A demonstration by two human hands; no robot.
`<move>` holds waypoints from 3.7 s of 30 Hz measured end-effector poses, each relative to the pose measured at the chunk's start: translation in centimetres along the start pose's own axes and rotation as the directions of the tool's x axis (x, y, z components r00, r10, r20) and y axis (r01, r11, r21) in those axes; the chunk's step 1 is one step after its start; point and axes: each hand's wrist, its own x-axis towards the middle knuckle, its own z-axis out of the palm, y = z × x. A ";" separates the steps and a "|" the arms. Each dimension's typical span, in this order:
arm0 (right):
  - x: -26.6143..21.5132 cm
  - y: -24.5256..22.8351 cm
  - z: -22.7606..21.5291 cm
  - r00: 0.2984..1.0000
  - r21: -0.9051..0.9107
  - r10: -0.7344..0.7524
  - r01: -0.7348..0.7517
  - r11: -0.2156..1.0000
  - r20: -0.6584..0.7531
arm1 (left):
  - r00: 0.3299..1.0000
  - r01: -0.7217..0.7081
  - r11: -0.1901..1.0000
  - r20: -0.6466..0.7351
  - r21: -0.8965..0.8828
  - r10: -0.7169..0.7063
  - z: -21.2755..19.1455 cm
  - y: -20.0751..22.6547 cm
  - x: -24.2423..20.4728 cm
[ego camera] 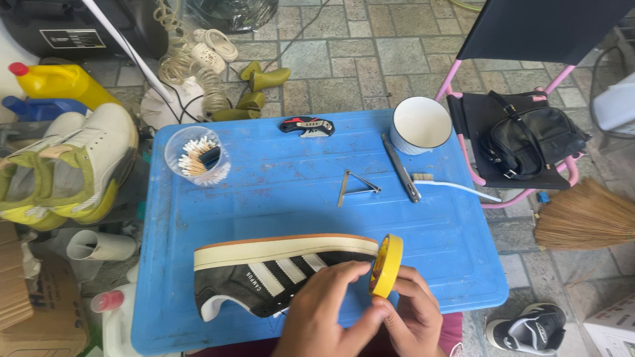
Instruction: The person applies yellow masking tape along the edge of a sneaker's sole. They wrap the tape around the perimeter of the shoe, smoothing it down with their fingers to ensure it adheres properly.
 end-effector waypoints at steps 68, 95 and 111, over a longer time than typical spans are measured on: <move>9.9 -4.8 2.6 0.867 -0.392 -0.314 0.462 0.795 0.386 | 0.978 -0.172 0.964 -0.083 0.202 0.192 -8.2 1.9 4.5; 9.2 -2.6 3.5 0.936 -0.313 -0.209 0.296 0.902 0.284 | 0.604 0.546 0.505 -0.104 -0.668 -0.790 -4.3 -11.7 -6.6; 8.6 -2.3 2.2 0.942 -0.201 -0.167 0.231 0.952 0.292 | 0.569 0.822 0.569 -0.045 0.021 -0.821 -12.7 -4.3 -8.8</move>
